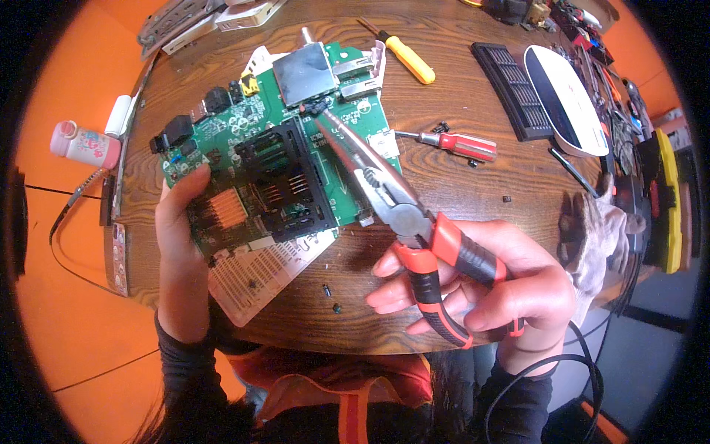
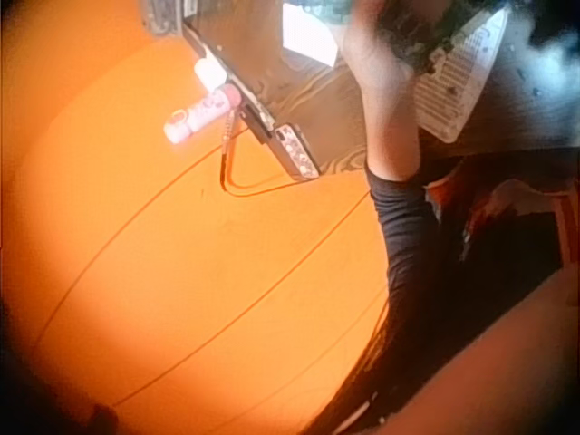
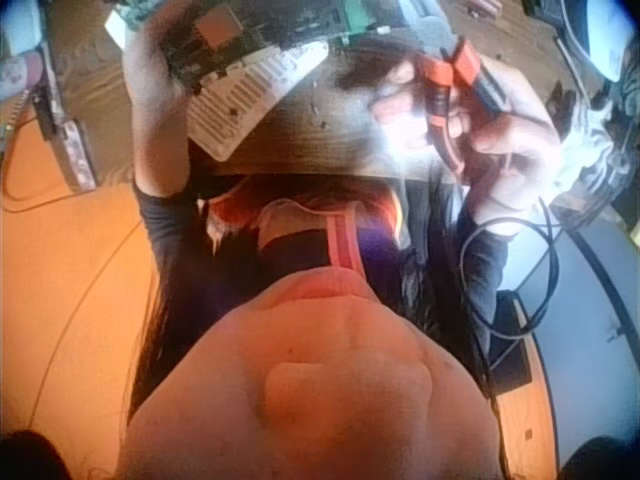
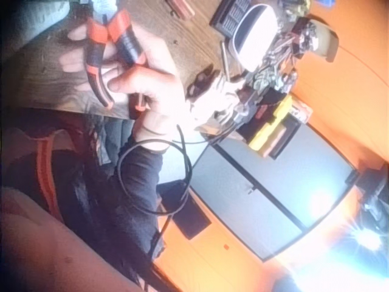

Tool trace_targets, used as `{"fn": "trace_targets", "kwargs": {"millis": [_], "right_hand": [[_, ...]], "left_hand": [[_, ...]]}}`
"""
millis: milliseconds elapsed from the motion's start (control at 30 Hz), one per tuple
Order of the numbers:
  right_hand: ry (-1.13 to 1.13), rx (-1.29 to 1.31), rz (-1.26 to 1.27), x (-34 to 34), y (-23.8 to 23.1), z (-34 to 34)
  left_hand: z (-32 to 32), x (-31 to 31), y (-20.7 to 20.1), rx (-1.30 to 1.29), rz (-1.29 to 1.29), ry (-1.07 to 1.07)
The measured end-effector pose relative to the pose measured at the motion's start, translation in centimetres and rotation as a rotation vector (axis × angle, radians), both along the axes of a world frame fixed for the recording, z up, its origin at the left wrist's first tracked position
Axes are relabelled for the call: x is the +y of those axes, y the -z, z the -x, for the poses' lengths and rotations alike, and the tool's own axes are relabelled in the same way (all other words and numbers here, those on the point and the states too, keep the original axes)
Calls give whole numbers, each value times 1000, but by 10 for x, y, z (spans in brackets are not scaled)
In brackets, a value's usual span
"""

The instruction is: The person uses a screwdriver to remove screws from a green circuit board, then places the board into a white plastic housing and closes the casing. The person handles the circuit board, screws, and housing throughout the process.

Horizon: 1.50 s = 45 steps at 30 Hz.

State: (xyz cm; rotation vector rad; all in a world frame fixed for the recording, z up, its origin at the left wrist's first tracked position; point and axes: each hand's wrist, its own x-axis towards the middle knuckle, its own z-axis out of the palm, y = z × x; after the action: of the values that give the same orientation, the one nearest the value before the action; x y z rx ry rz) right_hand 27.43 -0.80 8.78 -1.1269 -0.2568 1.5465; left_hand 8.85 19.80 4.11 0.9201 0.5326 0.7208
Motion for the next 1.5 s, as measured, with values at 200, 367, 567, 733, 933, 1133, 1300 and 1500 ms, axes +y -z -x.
{"fn": "trace_targets", "kwargs": {"millis": [200,367,567,733,933,1133,1300,1500], "right_hand": [[-62,56,-29,6,6,-3],[-65,43,-34,7,9,-4],[-102,-402,-57,3,23,2],[-328,-927,-109,1,18,-10],[-304,-811,-124,1,24,-12],[-365,-1230,-9,-3,21,-7],[-433,-1198,27,3,12,-4],[-511,-1022,74,11,13,-9]], "left_hand": [[6,4,-2,-24,-62,34],[10,13,-6,-26,-117,56],[11,14,-5,63,-99,48],[10,16,-4,130,-110,110],[11,17,-6,171,-132,134],[7,15,-6,195,-97,153],[6,15,-6,230,-154,191],[14,20,-4,234,-258,209]]}}
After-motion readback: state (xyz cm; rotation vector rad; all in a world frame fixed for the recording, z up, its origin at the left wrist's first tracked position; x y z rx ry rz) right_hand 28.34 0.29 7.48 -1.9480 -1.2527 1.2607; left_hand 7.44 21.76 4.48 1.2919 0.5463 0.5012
